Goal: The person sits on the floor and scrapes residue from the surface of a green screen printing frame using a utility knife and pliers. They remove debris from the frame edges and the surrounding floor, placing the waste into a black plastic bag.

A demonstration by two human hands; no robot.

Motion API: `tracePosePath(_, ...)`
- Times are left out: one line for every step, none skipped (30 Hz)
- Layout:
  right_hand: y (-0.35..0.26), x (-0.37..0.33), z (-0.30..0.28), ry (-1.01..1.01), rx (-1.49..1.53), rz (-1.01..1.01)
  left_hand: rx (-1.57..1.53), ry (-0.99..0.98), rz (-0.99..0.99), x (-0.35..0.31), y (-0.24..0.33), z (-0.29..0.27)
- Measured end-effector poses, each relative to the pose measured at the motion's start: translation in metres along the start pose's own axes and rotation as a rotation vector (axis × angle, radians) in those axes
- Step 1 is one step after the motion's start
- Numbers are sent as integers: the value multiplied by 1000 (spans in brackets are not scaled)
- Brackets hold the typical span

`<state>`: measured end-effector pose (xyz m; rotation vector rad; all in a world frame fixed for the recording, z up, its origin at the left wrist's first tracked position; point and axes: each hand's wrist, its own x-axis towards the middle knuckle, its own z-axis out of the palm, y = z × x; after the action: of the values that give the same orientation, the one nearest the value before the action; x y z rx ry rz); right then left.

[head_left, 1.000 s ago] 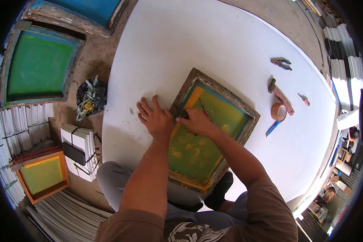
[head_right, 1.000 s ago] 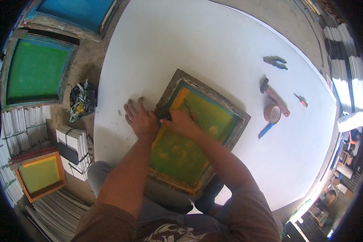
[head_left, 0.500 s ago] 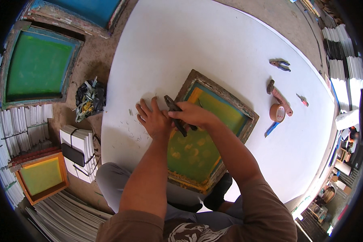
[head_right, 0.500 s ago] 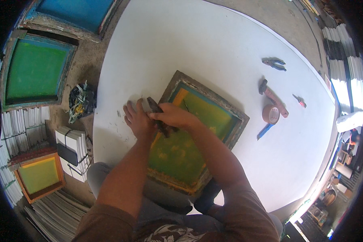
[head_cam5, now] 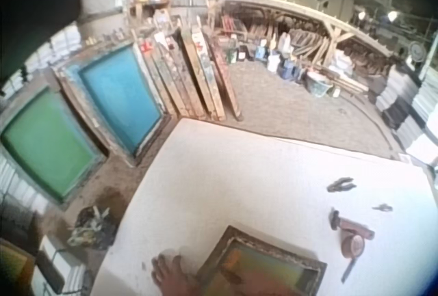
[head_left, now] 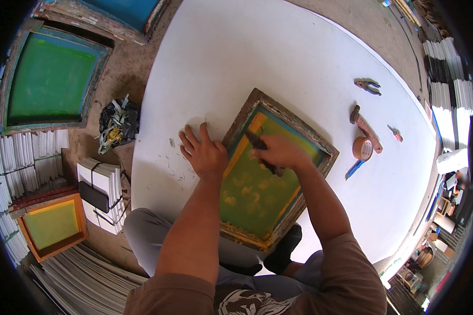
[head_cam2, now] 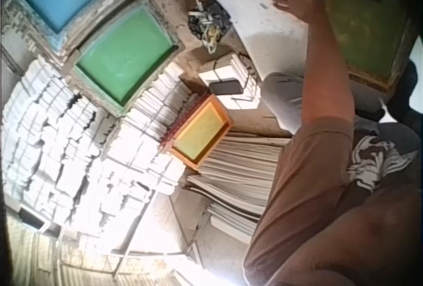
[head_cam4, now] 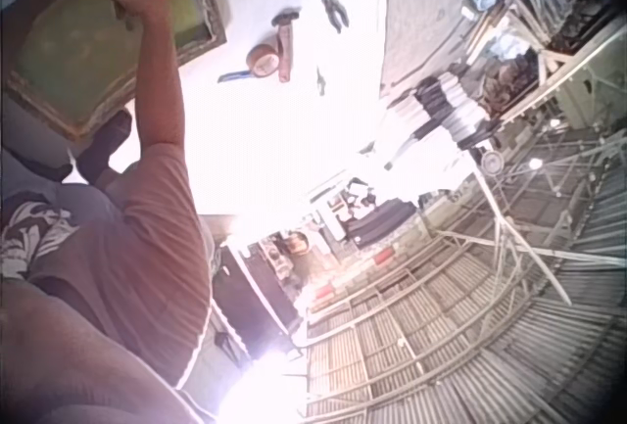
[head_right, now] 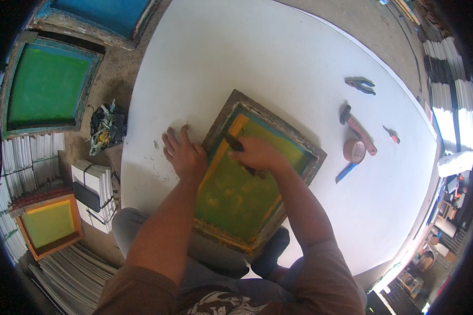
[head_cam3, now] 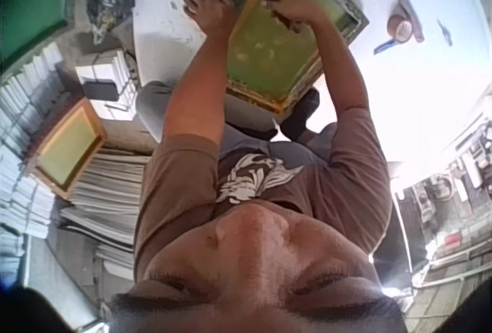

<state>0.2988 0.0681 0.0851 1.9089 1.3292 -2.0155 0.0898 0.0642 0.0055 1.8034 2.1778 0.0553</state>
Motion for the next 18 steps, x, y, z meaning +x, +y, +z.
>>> tracePosePath(-14,-8,0,-59,-132,66,7,2,-3,0,-2,0)
tracePosePath(-1,-4,7,-16,-172,-5,-3,-8,-1,0,2,0)
tracePosePath(21,6,23,26,-213,-76,-13,-18,0,1,6,-2)
tracePosePath(26,8,33,60,-256,-155,-16,-24,-7,1,6,-3)
tracePosePath(32,7,36,129,-234,-146,-22,-24,-9,1,6,-3)
tracePosePath(38,6,38,197,-212,-137,-27,-23,-12,1,7,-2)
tracePosePath(40,5,41,263,-188,-129,-30,-23,-16,0,6,-2)
tracePosePath(42,4,44,430,-228,-105,-19,-11,-7,0,4,-1)
tracePosePath(44,5,48,597,-266,-80,-9,2,2,1,1,2)
tracePosePath(47,5,50,770,-306,-51,-3,14,15,1,2,3)
tracePosePath(52,6,53,824,-322,-64,-6,10,11,1,2,3)
tracePosePath(58,10,57,877,-339,-76,-9,5,7,1,2,2)
tracePosePath(64,13,59,930,-354,-90,-12,2,3,1,2,1)
tracePosePath(69,16,60,927,-330,-105,-17,0,6,1,3,1)
tracePosePath(75,19,60,924,-306,-119,-23,-1,9,1,5,0)
tracePosePath(75,20,61,914,-281,-136,-24,-4,7,0,4,0)
tracePosePath(75,20,61,914,-210,-216,-23,6,9,0,2,2)
tracePosePath(74,21,61,914,-138,-296,-22,17,12,0,1,3)
